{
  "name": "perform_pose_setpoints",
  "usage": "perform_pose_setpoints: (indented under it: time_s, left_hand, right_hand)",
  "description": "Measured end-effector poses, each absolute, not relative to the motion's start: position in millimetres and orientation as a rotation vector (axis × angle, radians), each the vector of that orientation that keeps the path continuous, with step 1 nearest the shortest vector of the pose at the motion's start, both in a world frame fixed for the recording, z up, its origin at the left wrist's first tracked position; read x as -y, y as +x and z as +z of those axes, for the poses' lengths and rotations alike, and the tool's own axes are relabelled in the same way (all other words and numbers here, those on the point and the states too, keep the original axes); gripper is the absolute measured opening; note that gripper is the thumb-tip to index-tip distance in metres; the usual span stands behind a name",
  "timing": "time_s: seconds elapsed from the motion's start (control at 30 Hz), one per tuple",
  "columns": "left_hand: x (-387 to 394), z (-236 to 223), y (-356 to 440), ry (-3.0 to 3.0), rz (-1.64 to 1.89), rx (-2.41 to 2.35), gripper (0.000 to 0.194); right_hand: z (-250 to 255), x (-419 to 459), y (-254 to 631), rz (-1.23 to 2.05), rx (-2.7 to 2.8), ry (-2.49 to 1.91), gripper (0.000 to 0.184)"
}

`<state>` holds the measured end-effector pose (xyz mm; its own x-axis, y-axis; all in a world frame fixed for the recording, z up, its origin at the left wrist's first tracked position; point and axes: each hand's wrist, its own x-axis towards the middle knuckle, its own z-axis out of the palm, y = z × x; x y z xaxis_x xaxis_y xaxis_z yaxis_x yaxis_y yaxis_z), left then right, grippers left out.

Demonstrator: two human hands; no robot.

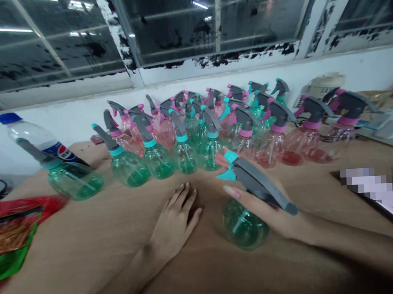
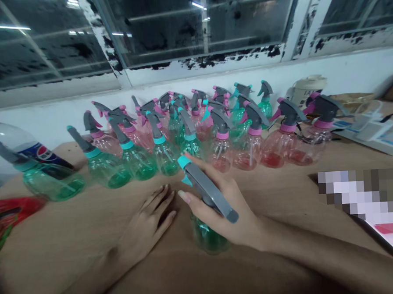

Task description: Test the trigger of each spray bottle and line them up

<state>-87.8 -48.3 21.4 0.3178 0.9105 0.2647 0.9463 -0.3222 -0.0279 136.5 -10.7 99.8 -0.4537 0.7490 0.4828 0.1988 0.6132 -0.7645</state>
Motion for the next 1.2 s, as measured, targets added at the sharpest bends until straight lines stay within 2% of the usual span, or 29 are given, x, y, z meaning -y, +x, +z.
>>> perform_pose_setpoints:
  time_s: [0.3,0.5,0.63,0.77,0.83,1.0,1.13,1.2]
  left_hand:
    - [49,21,-88,-2.420,-0.434,1.733,0.040]
    - [57,35,-76,-2.629,-0.703,1.774,0.031]
    - [72,44,-57,-2.781,-0.833,1.771,0.048]
    - [88,52,-36,-2.798,-0.831,1.853,0.087]
    - [95,56,-29,-2.766,-0.878,1.912,0.094]
    - [114,61,-39,-2.560,-0.996,2.089,0.066]
    - [131,60,-69,-2.348,-1.032,2.067,0.059]
    - [138,61,-87,-2.320,-1.023,2.043,0.054]
  right_hand:
    - [101,7,137,0.895,1.969,-0.697,0.012]
    - [105,6,137,0.814,1.986,-0.666,0.015]
    - [102,6,137,0.906,1.937,-0.603,0.011]
    - [97,11,132,0.913,1.882,-0.598,0.027]
    - [97,19,126,0.919,1.865,-0.613,0.033]
    - [101,39,96,0.993,1.830,-0.576,0.047]
    - [104,43,63,1.045,1.911,-0.443,0.052]
    - [105,42,48,1.032,1.997,-0.375,0.061]
